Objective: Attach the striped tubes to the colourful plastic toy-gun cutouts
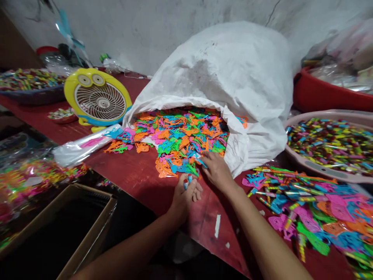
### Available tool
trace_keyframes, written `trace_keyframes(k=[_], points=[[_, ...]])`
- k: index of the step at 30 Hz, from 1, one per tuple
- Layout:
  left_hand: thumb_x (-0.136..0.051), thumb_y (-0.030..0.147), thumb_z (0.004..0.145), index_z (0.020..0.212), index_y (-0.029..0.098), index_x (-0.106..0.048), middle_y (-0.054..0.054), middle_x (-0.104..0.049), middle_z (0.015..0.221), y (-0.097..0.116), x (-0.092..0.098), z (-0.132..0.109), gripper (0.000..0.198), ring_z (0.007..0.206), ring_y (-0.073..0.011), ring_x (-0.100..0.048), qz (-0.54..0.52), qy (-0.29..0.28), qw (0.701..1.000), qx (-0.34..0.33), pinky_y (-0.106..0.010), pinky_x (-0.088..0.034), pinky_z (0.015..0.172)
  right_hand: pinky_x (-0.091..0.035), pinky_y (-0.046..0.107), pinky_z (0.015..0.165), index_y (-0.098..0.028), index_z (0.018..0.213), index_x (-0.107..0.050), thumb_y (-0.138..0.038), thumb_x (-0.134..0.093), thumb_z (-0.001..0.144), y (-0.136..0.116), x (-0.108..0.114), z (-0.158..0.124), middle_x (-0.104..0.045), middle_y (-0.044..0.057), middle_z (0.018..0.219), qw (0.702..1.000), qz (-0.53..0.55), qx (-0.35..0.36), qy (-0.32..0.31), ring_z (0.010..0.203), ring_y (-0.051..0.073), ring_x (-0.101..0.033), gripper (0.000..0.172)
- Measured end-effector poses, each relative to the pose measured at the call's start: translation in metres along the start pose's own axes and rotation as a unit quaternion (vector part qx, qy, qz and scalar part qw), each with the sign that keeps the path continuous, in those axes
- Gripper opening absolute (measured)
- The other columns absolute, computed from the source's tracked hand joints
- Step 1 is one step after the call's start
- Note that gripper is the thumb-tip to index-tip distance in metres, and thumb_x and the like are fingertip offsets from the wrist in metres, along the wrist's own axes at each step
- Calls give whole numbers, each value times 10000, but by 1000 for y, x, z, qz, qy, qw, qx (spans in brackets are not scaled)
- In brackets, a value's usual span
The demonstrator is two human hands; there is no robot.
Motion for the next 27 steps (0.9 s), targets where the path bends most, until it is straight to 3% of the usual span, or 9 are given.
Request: trace_keyframes(k=[3,5,6,8,11,16,19,24,27], points=[[-594,441,864,921,180,-498,13,-612,707,-2,2,-1,285,492,-77,-510,6,6,1000,-9,-205,-350,480,-425,495,997,-233,1211,-660,-226,-535,924,-8,7,-29,-559,126,1370,999,-32,7,-11,1285,318,-473,312],[-604,431,860,943,171,-533,11,-614,718,-3,4,-2,282,523,-83,-523,8,15,1000,-15,-210,-369,510,-394,526,1025,-237,1240,-641,-212,-510,928,-16,15,-45,-522,123,1422,999,-42,-2,13,1363,331,-390,339],[-604,424,863,955,167,-547,15,-608,702,-4,5,-2,279,532,-86,-520,10,16,1000,-18,-212,-373,525,-403,522,1013,-227,1252,-631,-209,-492,932,-21,20,-53,-541,134,1397,999,-35,-14,28,1347,330,-411,350],[-596,408,873,974,161,-567,27,-586,650,-3,5,-5,268,534,-90,-500,22,10,999,-25,-215,-373,545,-457,474,929,-208,1246,-622,-231,-459,950,-31,29,-66,-630,150,1244,997,3,-56,44,1191,312,-548,339],[-591,386,880,960,155,-585,43,-545,584,-4,-1,-10,245,515,-91,-454,48,-19,999,-18,-217,-349,538,-496,354,766,-222,1205,-598,-308,-417,991,-44,32,-84,-700,89,1012,981,115,-157,10,904,240,-663,293],[-601,402,875,737,180,-517,52,-486,563,-12,-15,-18,275,534,-89,-428,60,-74,995,-37,-220,-350,558,-437,279,594,-216,980,-550,-388,-449,974,-53,21,-104,-671,15,751,946,204,-245,-57,660,199,-642,200],[-615,411,862,688,190,-475,58,-459,566,-13,-17,-17,314,541,-90,-414,77,-70,994,-42,-223,-343,558,-427,271,599,-215,934,-539,-425,-498,949,-48,20,-113,-649,13,765,934,239,-260,-55,668,183,-612,215],[-617,412,851,656,185,-494,50,-479,526,-9,-20,-14,324,516,-90,-404,92,-87,992,-11,-228,-327,553,-370,231,509,-199,851,-570,-473,-447,983,-43,17,-129,-565,-27,666,851,430,-295,-66,525,113,-480,328],[-616,410,854,701,172,-553,43,-503,522,-10,-20,-14,290,503,-89,-408,75,-94,993,2,-229,-326,548,-397,237,540,-183,865,-589,-467,-477,978,-42,14,-137,-591,-18,679,805,490,-333,-23,515,101,-473,326]])
Point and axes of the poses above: each hand's wrist, its own z-axis towards the middle knuckle, its own x-axis out of the back of the hand, y = z × x, the point moved 4 cm from there along z, towards the middle knuckle
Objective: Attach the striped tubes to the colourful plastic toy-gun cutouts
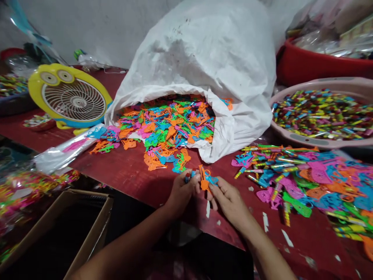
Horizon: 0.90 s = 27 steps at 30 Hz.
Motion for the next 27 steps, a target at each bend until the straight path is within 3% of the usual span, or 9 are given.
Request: trace_keyframes(k=[4,8,10,13,19,24,27], points=[[-654,405,835,902,158,-686,16,-565,600,-3,0,-3,257,563,-110,-483,7,-8,1000,-7,-245,-391,594,-436,251,594,-184,883,-590,-436,-525,967,3,0,-5,-619,-7,674,995,74,1,69,550,115,-527,274],[-720,371,780,902,167,-736,-47,-672,817,-2,-5,-8,237,740,-161,-590,-3,-24,999,-39,-291,-475,727,-483,271,650,-200,963,-598,-412,-595,929,-5,1,-12,-632,-2,724,986,106,16,125,644,144,-590,215],[-715,341,782,908,159,-741,-37,-674,785,-3,-9,-10,224,677,-137,-581,-14,-34,999,-14,-276,-477,690,-481,249,639,-203,934,-611,-412,-625,907,-12,3,-17,-618,-4,736,980,75,25,181,674,139,-583,211],[-708,315,775,906,142,-737,-26,-669,744,-7,-12,-12,219,588,-103,-557,-15,-32,999,30,-233,-446,589,-422,204,505,-206,880,-603,-432,-638,890,-22,2,-23,-556,-32,650,964,31,23,263,558,107,-513,229],[-720,300,728,724,139,-641,21,-572,579,-14,-15,-13,179,511,-92,-506,-47,-20,998,22,-218,-404,524,-453,222,424,-224,953,-549,-464,-673,854,-29,-20,-23,-614,-39,616,950,60,49,302,444,120,-548,288],[-635,165,722,660,155,-581,44,-522,580,-14,-11,-14,82,549,-79,-431,53,43,997,-36,-208,-350,538,-428,223,401,-216,1010,-549,-479,-653,863,-21,-26,-26,-631,-32,608,926,-47,61,369,413,128,-549,320],[-591,162,770,698,168,-566,45,-509,622,-10,-10,-16,77,592,-92,-438,117,29,991,-64,-215,-362,569,-436,229,455,-205,1013,-575,-476,-631,875,-17,-26,-28,-645,-14,639,908,-148,67,385,482,141,-582,309]])
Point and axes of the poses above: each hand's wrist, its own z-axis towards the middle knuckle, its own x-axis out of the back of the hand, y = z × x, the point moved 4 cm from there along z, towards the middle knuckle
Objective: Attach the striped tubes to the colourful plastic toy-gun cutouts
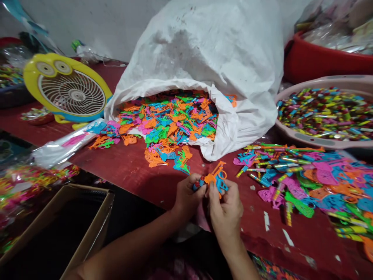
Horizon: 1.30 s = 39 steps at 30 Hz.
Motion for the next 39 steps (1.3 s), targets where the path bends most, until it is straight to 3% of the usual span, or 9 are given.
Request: trace_keyframes(k=[5,8,12,16,20,27,34,39], points=[[-507,250,904,976,178,-601,-15,-629,858,14,3,-6,139,768,-144,-560,120,-59,987,-85,-261,-427,714,-409,236,516,-192,954,-596,-466,-597,893,0,3,1,-617,-18,641,995,-74,60,0,514,132,-551,281],[-465,288,945,1083,173,-600,-49,-661,960,17,2,-6,224,856,-166,-597,107,-95,985,-99,-281,-447,791,-391,227,530,-192,842,-603,-440,-558,922,2,4,2,-589,-23,627,996,-58,61,-42,541,122,-533,265],[-510,328,932,1023,175,-619,-10,-635,818,10,1,-3,209,715,-135,-576,33,-76,996,-45,-254,-456,705,-398,222,551,-185,793,-640,-441,-583,912,9,6,3,-607,-13,666,996,-9,19,-84,598,127,-539,289],[-583,304,883,1003,171,-605,35,-585,668,3,-2,-3,180,596,-113,-558,-31,-77,997,-1,-238,-448,640,-415,227,558,-178,877,-664,-444,-612,894,8,12,3,-646,-1,721,999,32,-11,-10,598,130,-550,272],[-600,268,849,911,163,-616,25,-575,694,5,-1,-4,123,643,-114,-527,-28,-74,997,-20,-238,-433,654,-405,215,516,-189,867,-621,-423,-603,904,3,6,1,-601,-25,660,998,66,-7,-24,543,115,-534,238],[-582,250,844,888,166,-626,24,-573,722,5,1,-3,105,653,-113,-504,-12,-67,997,-22,-223,-426,631,-419,228,547,-201,865,-574,-419,-541,937,3,-1,-4,-596,-22,659,999,8,30,-33,552,126,-550,232],[-472,331,918,850,183,-627,-15,-640,742,8,0,-7,225,677,-155,-576,127,-66,987,-77,-255,-430,647,-362,245,503,-210,838,-527,-399,-435,976,1,-2,-9,-561,-11,618,987,-121,100,9,515,147,-536,251],[-470,346,902,752,208,-627,-42,-660,708,16,-5,-5,258,691,-207,-616,200,-80,974,-72,-281,-442,651,-391,264,511,-218,851,-536,-431,-415,966,-3,-8,-8,-592,13,651,993,-88,80,-8,553,168,-563,270]])
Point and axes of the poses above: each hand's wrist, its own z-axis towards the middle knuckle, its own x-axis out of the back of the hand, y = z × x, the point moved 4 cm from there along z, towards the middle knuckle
